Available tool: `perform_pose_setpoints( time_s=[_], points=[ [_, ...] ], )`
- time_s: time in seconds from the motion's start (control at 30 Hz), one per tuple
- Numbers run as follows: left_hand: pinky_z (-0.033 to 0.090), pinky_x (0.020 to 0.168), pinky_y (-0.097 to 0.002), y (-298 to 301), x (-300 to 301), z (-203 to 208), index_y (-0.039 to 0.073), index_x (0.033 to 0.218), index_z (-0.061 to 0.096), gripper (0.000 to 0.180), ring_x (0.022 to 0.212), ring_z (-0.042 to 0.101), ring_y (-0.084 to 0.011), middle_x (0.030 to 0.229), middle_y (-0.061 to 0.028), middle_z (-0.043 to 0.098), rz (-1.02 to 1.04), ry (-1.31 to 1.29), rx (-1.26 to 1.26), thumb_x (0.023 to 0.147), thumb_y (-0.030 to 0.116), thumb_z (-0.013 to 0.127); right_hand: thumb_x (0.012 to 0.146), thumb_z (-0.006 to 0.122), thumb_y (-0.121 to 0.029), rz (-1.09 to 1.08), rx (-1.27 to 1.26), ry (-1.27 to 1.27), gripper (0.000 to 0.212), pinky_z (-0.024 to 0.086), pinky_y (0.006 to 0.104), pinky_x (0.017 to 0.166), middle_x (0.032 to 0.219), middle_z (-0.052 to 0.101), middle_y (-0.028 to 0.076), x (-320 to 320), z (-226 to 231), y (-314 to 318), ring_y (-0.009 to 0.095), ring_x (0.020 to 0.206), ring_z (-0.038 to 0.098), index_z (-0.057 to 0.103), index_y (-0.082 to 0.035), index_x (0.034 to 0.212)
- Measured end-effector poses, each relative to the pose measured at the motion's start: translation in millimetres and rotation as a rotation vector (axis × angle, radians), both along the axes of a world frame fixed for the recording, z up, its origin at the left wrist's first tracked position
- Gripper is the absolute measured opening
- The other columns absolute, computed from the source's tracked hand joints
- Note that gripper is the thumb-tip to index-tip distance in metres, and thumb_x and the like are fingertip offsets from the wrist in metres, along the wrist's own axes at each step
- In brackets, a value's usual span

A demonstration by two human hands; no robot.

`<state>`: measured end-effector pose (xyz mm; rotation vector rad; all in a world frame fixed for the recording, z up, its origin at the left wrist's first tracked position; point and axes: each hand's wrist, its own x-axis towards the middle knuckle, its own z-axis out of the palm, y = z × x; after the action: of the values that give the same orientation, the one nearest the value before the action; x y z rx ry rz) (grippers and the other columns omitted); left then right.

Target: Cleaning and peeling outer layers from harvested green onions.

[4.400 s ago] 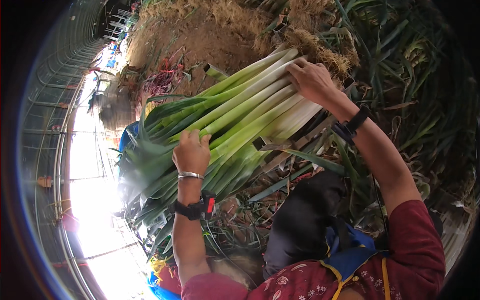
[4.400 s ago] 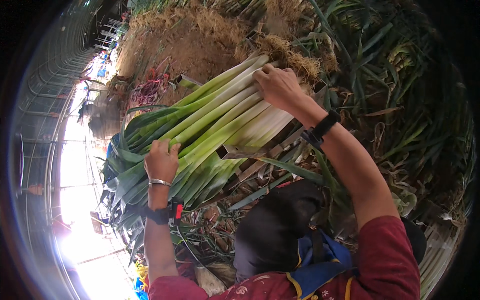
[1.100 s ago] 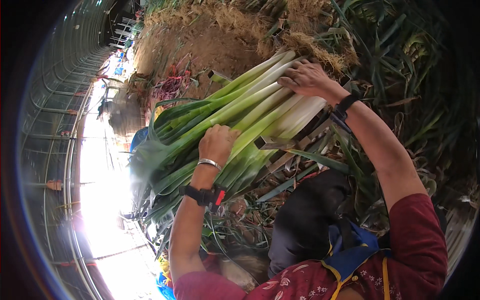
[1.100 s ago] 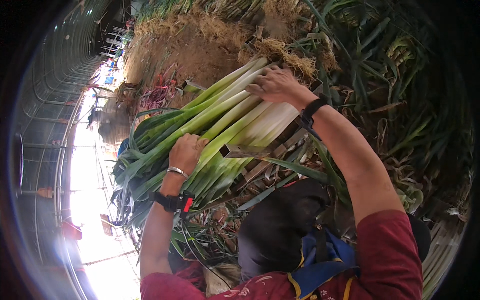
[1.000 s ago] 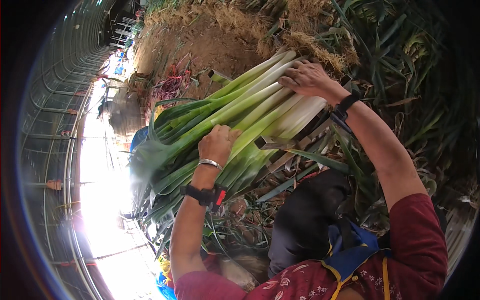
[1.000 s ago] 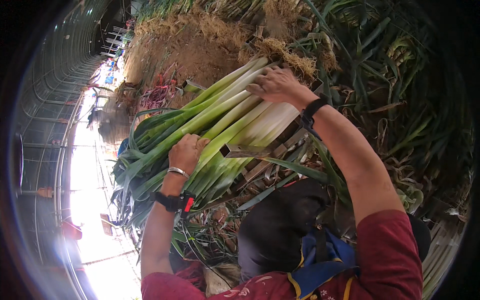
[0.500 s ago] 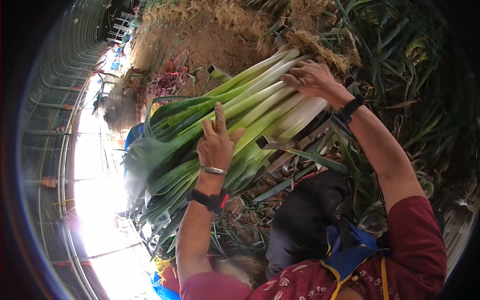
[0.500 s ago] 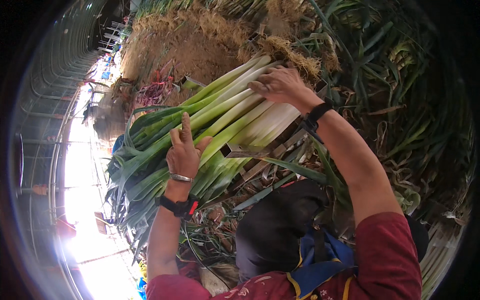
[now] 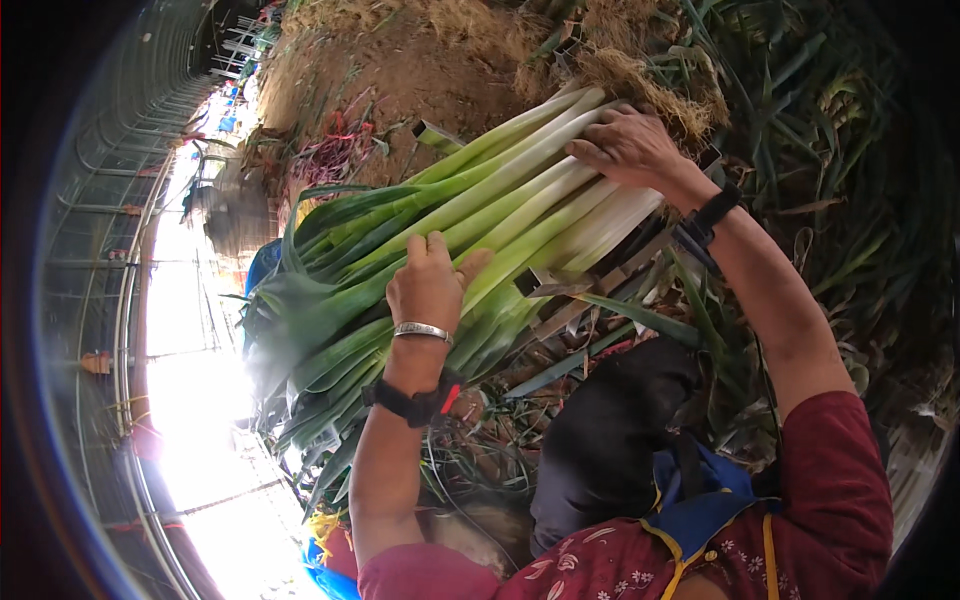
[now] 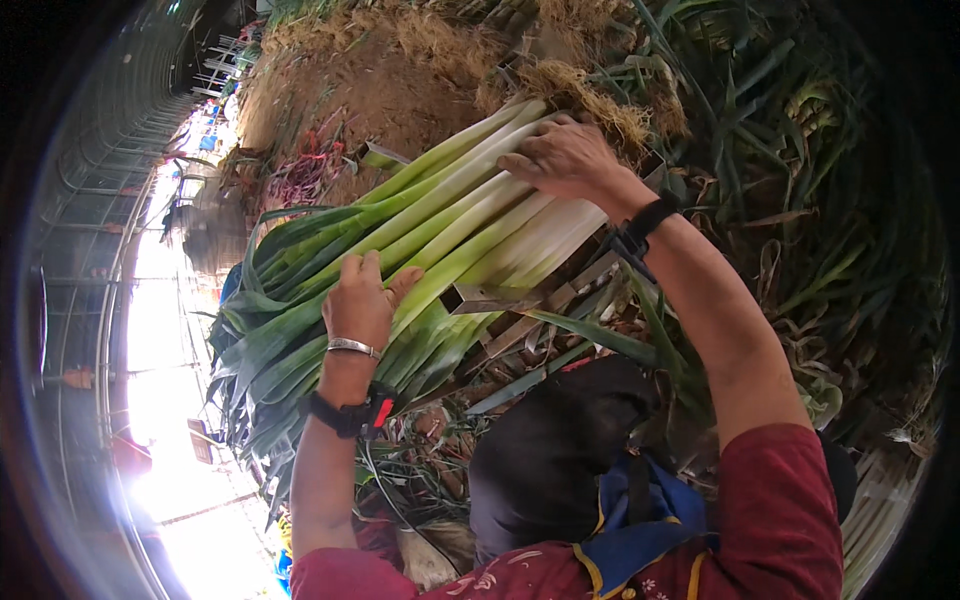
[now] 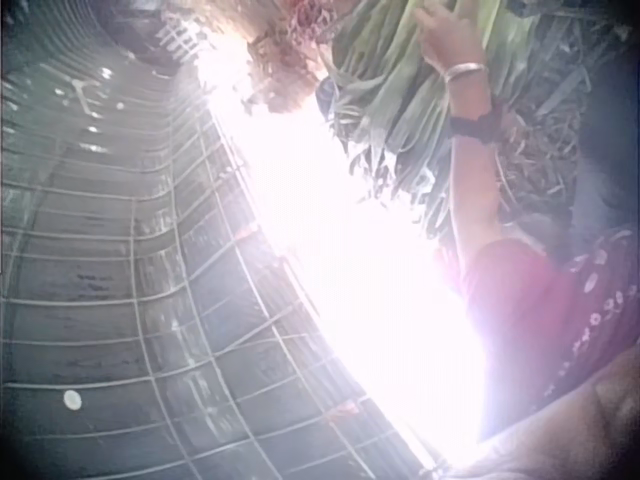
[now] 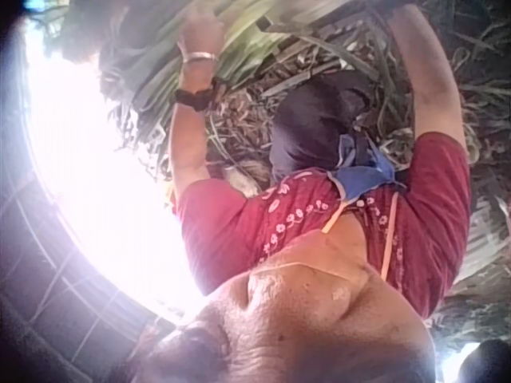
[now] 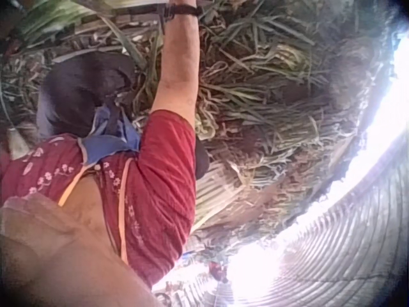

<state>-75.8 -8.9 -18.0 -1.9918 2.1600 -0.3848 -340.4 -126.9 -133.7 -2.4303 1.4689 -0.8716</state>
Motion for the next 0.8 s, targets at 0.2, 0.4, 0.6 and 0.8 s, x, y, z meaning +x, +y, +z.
perform_pose_setpoints(
  time_s=[0.2, 0.4, 0.6, 0.8],
  points=[
    [0.049, 0.061, -0.0464, -7, -5, 4, 0.006, 0.095, 0.058, 0.063, 0.07, 0.064, -0.0347, 0.086, -0.0125, 0.061, 0.033, -0.157, 0.141, 0.083, 0.067, 0.044, 0.09, 0.043, -0.052, -0.004, 0.021, -0.012, 0.043, 0.046, 0.0404, 0.077, 0.08, 0.061, 0.009, 0, -3, -2, 0.028, 0.091, 0.056, 0.072, -0.02, 0.091],
    [0.036, 0.073, -0.0439, -13, -3, 16, 0.008, 0.097, 0.059, 0.067, 0.078, 0.063, -0.0314, 0.086, -0.0108, 0.063, -0.068, -0.274, 0.172, 0.086, 0.069, 0.036, 0.092, 0.045, -0.048, -0.009, 0.071, 0.034, 0.043, 0.044, 0.0407, 0.079, 0.08, 0.058, 0.01, 1, -4, -4, 0.028, 0.09, 0.055, 0.07, -0.013, 0.087],
    [0.036, 0.077, -0.0447, -14, -10, 30, 0.007, 0.092, 0.063, 0.067, 0.091, 0.057, -0.0292, 0.089, -0.0097, 0.065, -0.082, -0.342, 0.186, 0.082, 0.071, 0.042, 0.091, 0.046, -0.047, 0.012, 0.032, -0.013, 0.043, 0.044, 0.0404, 0.077, 0.078, 0.058, 0.01, 2, -2, -2, 0.028, 0.088, 0.056, 0.07, -0.012, 0.086],
    [0.046, 0.07, -0.0467, -13, 22, 6, 0.004, 0.088, 0.062, 0.066, 0.083, 0.058, -0.0341, 0.082, -0.0155, 0.063, -0.155, -0.003, 0.019, 0.079, 0.069, 0.052, 0.091, 0.048, -0.045, 0.025, 0.075, -0.026, 0.04, 0.045, 0.0418, 0.074, 0.08, 0.06, 0.012, 0, 0, 0, 0.03, 0.084, 0.058, 0.07, -0.011, 0.087]
  ],
)
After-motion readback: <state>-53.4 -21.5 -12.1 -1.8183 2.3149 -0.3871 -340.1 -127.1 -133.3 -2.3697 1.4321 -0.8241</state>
